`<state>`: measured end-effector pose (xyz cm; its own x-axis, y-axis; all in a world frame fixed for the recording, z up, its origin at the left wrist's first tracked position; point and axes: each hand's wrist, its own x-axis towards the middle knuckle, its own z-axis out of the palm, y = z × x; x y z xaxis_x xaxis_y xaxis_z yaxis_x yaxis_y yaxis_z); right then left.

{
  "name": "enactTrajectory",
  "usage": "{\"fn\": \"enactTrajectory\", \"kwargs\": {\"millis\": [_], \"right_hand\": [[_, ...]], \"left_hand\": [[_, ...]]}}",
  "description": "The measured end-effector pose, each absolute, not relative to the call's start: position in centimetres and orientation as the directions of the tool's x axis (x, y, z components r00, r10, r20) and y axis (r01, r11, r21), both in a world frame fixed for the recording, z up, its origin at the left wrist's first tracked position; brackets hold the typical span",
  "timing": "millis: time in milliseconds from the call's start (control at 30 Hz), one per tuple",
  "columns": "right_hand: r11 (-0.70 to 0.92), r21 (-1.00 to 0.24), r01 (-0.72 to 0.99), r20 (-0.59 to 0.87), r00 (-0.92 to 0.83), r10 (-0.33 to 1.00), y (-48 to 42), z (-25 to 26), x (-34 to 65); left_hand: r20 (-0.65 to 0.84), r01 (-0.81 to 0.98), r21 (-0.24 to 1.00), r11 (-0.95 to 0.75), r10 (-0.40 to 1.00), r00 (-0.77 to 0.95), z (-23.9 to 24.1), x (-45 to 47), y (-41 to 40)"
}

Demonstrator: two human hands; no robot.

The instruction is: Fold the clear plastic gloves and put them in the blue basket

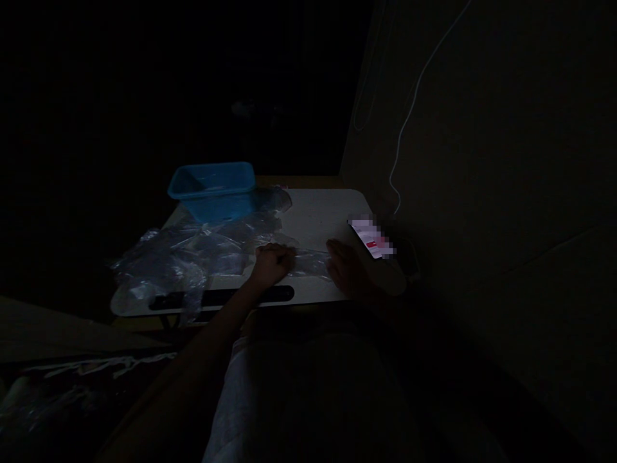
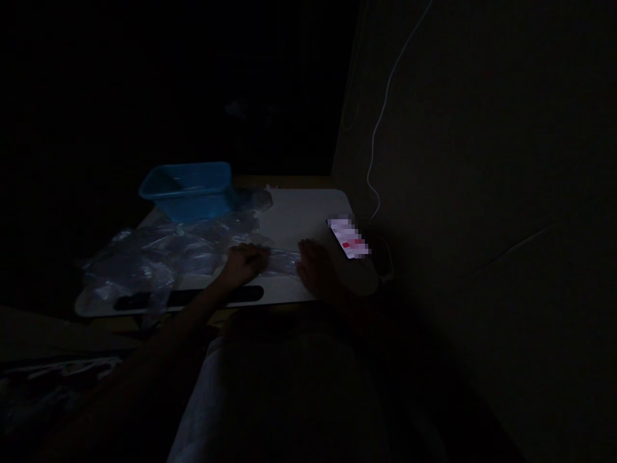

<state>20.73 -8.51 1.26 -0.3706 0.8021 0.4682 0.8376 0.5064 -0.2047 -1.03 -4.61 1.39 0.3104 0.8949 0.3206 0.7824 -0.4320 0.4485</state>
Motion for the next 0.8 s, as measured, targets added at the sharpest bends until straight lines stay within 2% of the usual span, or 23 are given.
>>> {"fn": "enactTrajectory", "kwargs": {"millis": [200, 433, 567, 667, 800], "right_hand": [[0.415, -0.045, 0.908, 0.330, -0.379, 0.865, -10.5, 0.8, 19.1], [0.390, 0.017, 0.920, 0.219, -0.385, 0.897, -10.9, 0.5, 19.8], [0.404, 0.020, 0.915, 0.205, -0.399, 0.894, -10.6, 0.6, 20.2], [0.412, 0.005, 0.911, 0.217, -0.403, 0.889, -10.3, 1.0, 20.6], [0.404, -0.030, 0.914, 0.219, -0.389, 0.895, -10.3, 1.8, 20.6]], "left_hand": [[0.297, 0.774, 0.475, -0.419, 0.904, 0.307, 1.6, -1.0, -4.9], [0.263, 0.805, 0.446, -0.392, 0.917, 0.301, 2.0, -0.9, -5.1], [0.353, 0.876, 0.321, -0.360, 0.904, 0.242, 2.7, -1.0, -5.8], [0.426, 0.852, 0.185, -0.490, 0.821, 0.380, 3.0, -0.4, -6.7], [0.353, 0.781, 0.087, -0.619, 0.752, 0.557, 2.9, 1.7, -7.4]]}}
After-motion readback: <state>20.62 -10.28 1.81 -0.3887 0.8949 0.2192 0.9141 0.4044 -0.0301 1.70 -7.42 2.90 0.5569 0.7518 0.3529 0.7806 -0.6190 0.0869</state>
